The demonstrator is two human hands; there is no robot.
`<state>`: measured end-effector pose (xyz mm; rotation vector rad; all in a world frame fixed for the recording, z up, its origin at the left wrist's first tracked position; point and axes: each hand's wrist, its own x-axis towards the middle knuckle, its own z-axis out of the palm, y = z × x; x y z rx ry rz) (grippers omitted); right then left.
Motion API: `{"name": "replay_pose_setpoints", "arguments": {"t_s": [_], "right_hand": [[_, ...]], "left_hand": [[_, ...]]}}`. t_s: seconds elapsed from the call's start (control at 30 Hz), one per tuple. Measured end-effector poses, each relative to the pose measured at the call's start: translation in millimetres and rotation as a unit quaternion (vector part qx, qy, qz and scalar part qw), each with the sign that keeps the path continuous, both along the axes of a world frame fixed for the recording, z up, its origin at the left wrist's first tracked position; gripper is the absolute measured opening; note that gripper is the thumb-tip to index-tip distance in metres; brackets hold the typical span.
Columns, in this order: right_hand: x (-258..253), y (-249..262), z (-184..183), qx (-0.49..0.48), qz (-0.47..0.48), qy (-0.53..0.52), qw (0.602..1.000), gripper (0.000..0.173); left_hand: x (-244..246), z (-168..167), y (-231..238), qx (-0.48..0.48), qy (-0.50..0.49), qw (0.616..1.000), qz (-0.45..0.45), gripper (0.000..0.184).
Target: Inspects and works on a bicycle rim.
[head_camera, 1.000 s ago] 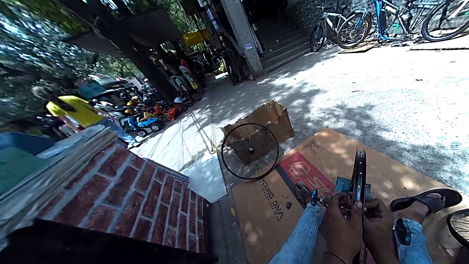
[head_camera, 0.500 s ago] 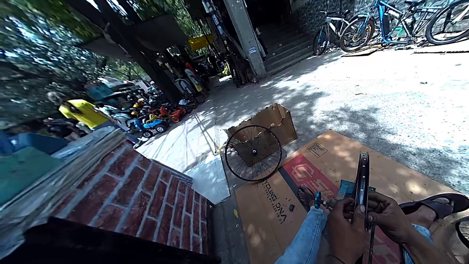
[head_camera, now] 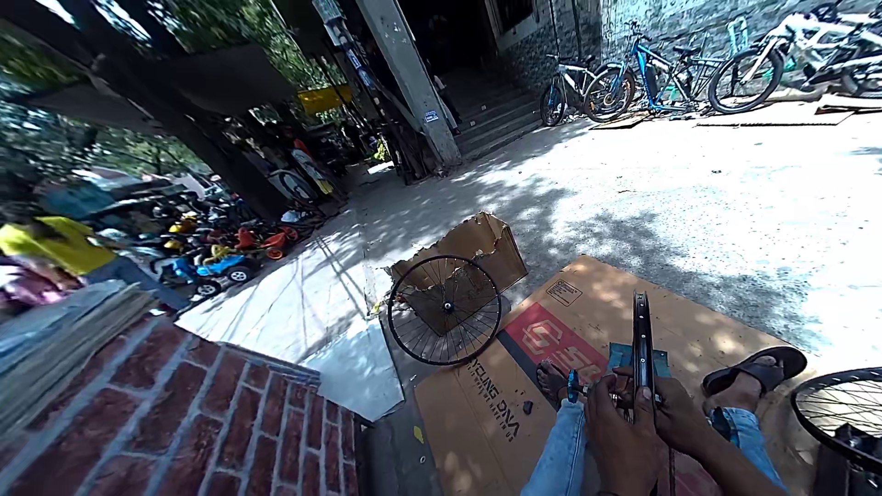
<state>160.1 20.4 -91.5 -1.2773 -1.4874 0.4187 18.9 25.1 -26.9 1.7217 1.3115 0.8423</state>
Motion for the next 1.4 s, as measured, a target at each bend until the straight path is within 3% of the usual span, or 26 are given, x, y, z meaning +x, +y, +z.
{"name": "replay_pose_setpoints", "arguments": {"t_s": [0.07,0.23,0.27,0.33,0.4,0.47,0.53,0.63,0.73,0.8,0.87,0.93,1.0,1.1,1.17,1.23,1.3,1.4], "right_hand": [[-9,5,2,0.002,0.009,-0.027,1.0,0.038],[-49,14,-12,0.072,-0.161,0.006,0.984,0.036],[-52,14,-9,0.048,-0.133,0.049,0.989,0.034],[-42,10,1,-0.002,0.022,0.198,0.98,0.031],[-10,3,0,-0.02,0.23,0.321,0.918,0.04],[21,1,3,-0.062,0.368,0.363,0.854,0.046],[41,-4,12,-0.129,0.419,0.368,0.82,0.045],[51,0,22,-0.194,0.428,0.313,0.825,0.045],[24,4,20,-0.141,0.32,0.285,0.892,0.031],[-18,1,9,-0.022,0.092,0.293,0.952,0.023],[-55,2,-4,0.113,-0.121,0.297,0.94,0.022],[-68,-1,-5,0.176,-0.202,0.319,0.909,0.021],[-64,-12,-10,0.171,-0.149,0.325,0.918,0.02],[-24,-27,-15,0.088,0.054,0.252,0.962,0.021],[5,-23,-6,0.025,0.158,0.219,0.962,0.021],[26,-21,6,-0.037,0.256,0.228,0.939,0.013],[37,-13,14,-0.07,0.307,0.228,0.921,0.008],[29,-9,9,-0.03,0.286,0.232,0.929,0.007]], "left_hand": [[-10,3,3,0.008,0.021,1.0,0.012,0.061],[-16,0,11,0.027,0.008,1.0,0.014,0.058],[-19,-2,13,0.03,0.009,0.999,0.015,0.058],[-25,-3,16,0.03,0.005,1.0,0.01,0.056],[-24,-1,8,0.01,-0.008,1.0,-0.011,0.056],[-17,1,-1,-0.008,-0.031,0.999,-0.033,0.055],[-11,-1,-11,-0.014,-0.045,0.998,-0.045,0.054],[-14,2,-14,-0.019,-0.046,0.997,-0.05,0.049],[-26,4,-4,-0.026,-0.048,0.998,-0.037,0.046],[-28,5,4,-0.035,-0.05,0.997,-0.037,0.045],[-21,4,4,-0.036,-0.05,0.997,-0.043,0.045],[-11,4,-1,-0.034,-0.05,0.997,-0.047,0.046],[-13,1,-5,-0.019,-0.05,0.998,-0.042,0.045],[-23,-4,-3,0.016,-0.053,0.998,-0.035,0.046],[-24,-6,-3,0.036,-0.057,0.997,-0.035,0.046],[-23,-10,-9,0.061,-0.07,0.995,-0.028,0.045],[-21,-10,-9,0.087,-0.111,0.99,-0.029,0.046],[-22,-10,-5,0.091,-0.167,0.981,-0.044,0.049]]}}
